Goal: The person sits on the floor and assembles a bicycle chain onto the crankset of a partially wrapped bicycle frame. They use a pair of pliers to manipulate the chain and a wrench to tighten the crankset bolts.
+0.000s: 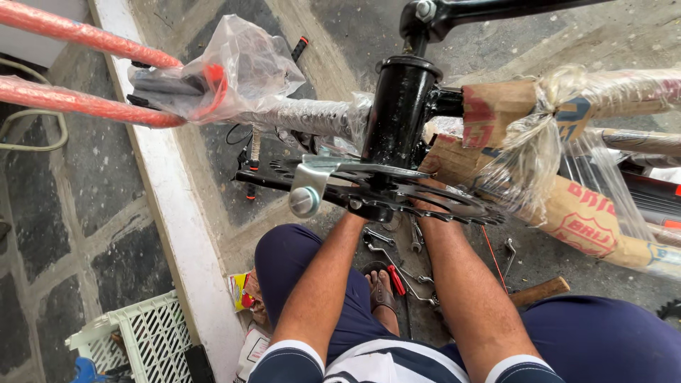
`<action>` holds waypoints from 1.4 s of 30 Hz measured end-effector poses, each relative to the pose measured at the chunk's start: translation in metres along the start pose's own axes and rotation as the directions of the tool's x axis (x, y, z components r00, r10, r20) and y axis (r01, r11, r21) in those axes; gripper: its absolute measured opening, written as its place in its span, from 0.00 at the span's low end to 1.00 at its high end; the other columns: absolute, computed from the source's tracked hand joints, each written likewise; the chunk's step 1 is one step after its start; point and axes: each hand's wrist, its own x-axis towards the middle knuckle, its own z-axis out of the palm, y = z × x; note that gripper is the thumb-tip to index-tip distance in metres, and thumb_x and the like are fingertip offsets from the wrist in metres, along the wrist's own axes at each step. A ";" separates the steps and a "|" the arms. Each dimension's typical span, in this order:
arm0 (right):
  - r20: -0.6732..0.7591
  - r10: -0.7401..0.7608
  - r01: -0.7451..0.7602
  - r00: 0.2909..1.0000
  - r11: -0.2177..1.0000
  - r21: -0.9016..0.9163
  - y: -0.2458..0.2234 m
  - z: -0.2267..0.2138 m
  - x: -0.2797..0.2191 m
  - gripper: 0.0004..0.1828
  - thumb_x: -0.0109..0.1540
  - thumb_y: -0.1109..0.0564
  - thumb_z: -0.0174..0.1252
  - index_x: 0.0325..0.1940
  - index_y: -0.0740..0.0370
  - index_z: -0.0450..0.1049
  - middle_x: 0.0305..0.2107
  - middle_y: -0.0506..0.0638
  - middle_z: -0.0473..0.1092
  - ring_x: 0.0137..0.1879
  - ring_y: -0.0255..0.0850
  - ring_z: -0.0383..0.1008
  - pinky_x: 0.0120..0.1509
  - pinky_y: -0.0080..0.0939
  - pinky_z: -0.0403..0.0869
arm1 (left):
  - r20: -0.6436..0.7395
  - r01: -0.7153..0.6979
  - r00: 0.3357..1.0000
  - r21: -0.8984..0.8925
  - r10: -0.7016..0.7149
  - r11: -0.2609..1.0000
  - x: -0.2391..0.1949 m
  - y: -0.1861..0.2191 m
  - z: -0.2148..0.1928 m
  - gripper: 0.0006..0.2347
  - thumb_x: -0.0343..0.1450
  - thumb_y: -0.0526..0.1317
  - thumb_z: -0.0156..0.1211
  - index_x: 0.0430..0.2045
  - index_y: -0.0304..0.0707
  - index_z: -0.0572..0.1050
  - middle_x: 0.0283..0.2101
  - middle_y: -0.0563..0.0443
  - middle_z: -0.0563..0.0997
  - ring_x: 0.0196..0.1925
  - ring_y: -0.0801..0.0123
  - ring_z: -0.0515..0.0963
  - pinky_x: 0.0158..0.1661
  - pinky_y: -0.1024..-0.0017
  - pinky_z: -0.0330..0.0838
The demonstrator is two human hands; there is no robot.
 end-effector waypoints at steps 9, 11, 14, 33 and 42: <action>0.104 -0.034 0.026 0.994 0.997 0.077 -0.009 0.019 -0.008 0.26 0.63 0.46 0.61 0.61 0.61 0.67 0.51 0.57 0.67 0.53 0.48 0.66 0.55 0.53 0.68 | -0.037 0.002 0.999 -0.083 -0.005 0.997 -0.007 0.012 -0.007 0.12 0.70 0.44 0.59 0.41 0.36 0.77 0.43 0.39 0.82 0.46 0.51 0.81 0.46 0.58 0.76; 0.138 -0.044 0.029 0.989 0.994 0.107 -0.013 0.025 -0.012 0.27 0.63 0.45 0.60 0.62 0.61 0.66 0.52 0.57 0.67 0.55 0.49 0.66 0.56 0.54 0.68 | -0.047 -0.004 0.999 -0.107 -0.001 0.994 -0.009 0.019 -0.014 0.12 0.70 0.44 0.59 0.41 0.36 0.77 0.43 0.39 0.82 0.45 0.51 0.81 0.46 0.58 0.76; 0.198 -0.068 0.035 0.978 0.986 0.164 -0.023 0.033 -0.017 0.29 0.63 0.44 0.60 0.63 0.61 0.65 0.55 0.58 0.66 0.57 0.50 0.65 0.59 0.55 0.67 | -0.056 -0.024 0.998 -0.150 0.015 0.988 -0.011 0.037 -0.028 0.11 0.70 0.44 0.59 0.40 0.36 0.77 0.42 0.39 0.82 0.45 0.51 0.81 0.45 0.57 0.76; 0.695 -0.279 -0.208 0.662 0.823 0.529 -0.047 0.070 -0.032 0.41 0.63 0.37 0.58 0.73 0.60 0.61 0.68 0.62 0.61 0.73 0.56 0.60 0.74 0.66 0.64 | -0.220 -0.319 0.943 -0.386 0.249 0.866 0.001 0.176 -0.047 0.10 0.72 0.44 0.58 0.35 0.36 0.78 0.37 0.38 0.81 0.41 0.49 0.81 0.41 0.55 0.75; 0.496 -0.159 -0.113 0.854 0.873 0.474 -0.010 0.033 0.033 0.33 0.67 0.36 0.49 0.71 0.55 0.60 0.66 0.59 0.63 0.71 0.53 0.62 0.69 0.67 0.67 | -0.220 -0.269 0.950 -0.202 0.224 0.942 0.035 0.146 -0.022 0.10 0.73 0.44 0.57 0.33 0.36 0.79 0.35 0.38 0.81 0.39 0.47 0.81 0.40 0.53 0.75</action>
